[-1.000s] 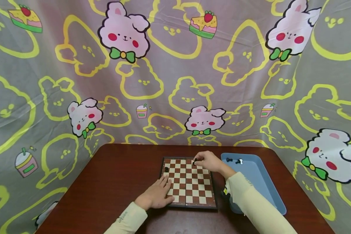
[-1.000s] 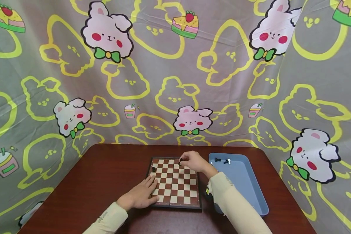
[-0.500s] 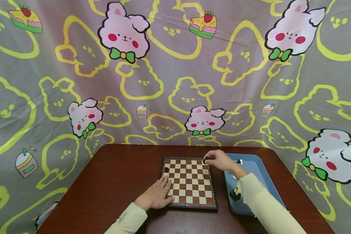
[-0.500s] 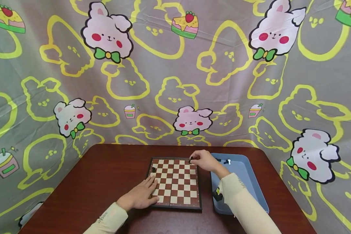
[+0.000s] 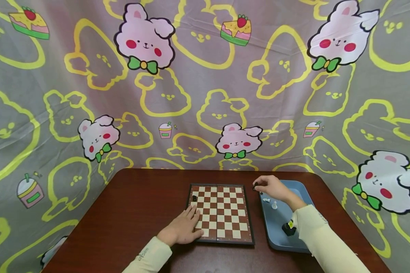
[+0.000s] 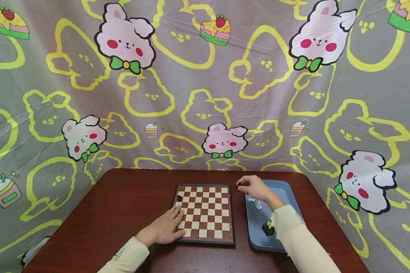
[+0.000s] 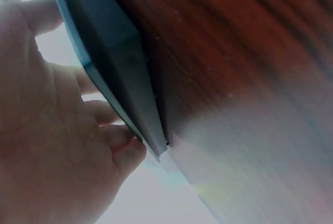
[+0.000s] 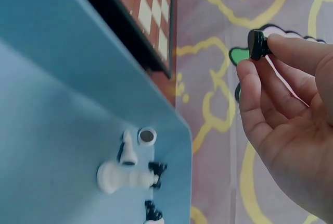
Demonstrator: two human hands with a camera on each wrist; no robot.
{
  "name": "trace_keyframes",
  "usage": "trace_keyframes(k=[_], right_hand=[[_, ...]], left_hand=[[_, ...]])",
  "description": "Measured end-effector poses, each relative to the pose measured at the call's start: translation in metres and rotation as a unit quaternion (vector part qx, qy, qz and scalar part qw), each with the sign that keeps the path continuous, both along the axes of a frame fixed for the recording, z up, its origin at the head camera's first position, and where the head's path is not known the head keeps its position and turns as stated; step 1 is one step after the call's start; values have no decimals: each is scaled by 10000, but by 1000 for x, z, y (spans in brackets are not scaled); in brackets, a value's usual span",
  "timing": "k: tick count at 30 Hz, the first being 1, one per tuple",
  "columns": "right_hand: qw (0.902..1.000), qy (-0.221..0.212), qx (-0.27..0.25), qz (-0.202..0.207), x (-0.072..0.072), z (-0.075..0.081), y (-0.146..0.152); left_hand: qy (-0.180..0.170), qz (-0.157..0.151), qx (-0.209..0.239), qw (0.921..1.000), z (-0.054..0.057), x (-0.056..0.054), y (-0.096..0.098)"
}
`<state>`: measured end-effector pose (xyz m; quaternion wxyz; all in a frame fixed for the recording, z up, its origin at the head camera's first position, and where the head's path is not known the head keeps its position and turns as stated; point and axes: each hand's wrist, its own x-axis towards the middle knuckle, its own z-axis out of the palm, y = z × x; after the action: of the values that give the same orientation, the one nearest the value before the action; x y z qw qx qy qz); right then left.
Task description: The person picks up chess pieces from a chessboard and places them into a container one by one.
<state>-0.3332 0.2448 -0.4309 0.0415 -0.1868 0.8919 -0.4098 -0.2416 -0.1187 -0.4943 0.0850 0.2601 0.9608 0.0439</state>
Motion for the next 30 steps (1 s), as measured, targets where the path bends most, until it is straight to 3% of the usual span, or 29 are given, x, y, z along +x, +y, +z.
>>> trace_keyframes(k=[7, 30], right_hand=[[9999, -10, -140, 83, 4, -4, 22], [9980, -27, 369, -514, 6, -16, 81]], left_hand=[[4, 6, -15, 10000, 1, 0, 0], [-47, -14, 26, 10000, 3, 0, -1]])
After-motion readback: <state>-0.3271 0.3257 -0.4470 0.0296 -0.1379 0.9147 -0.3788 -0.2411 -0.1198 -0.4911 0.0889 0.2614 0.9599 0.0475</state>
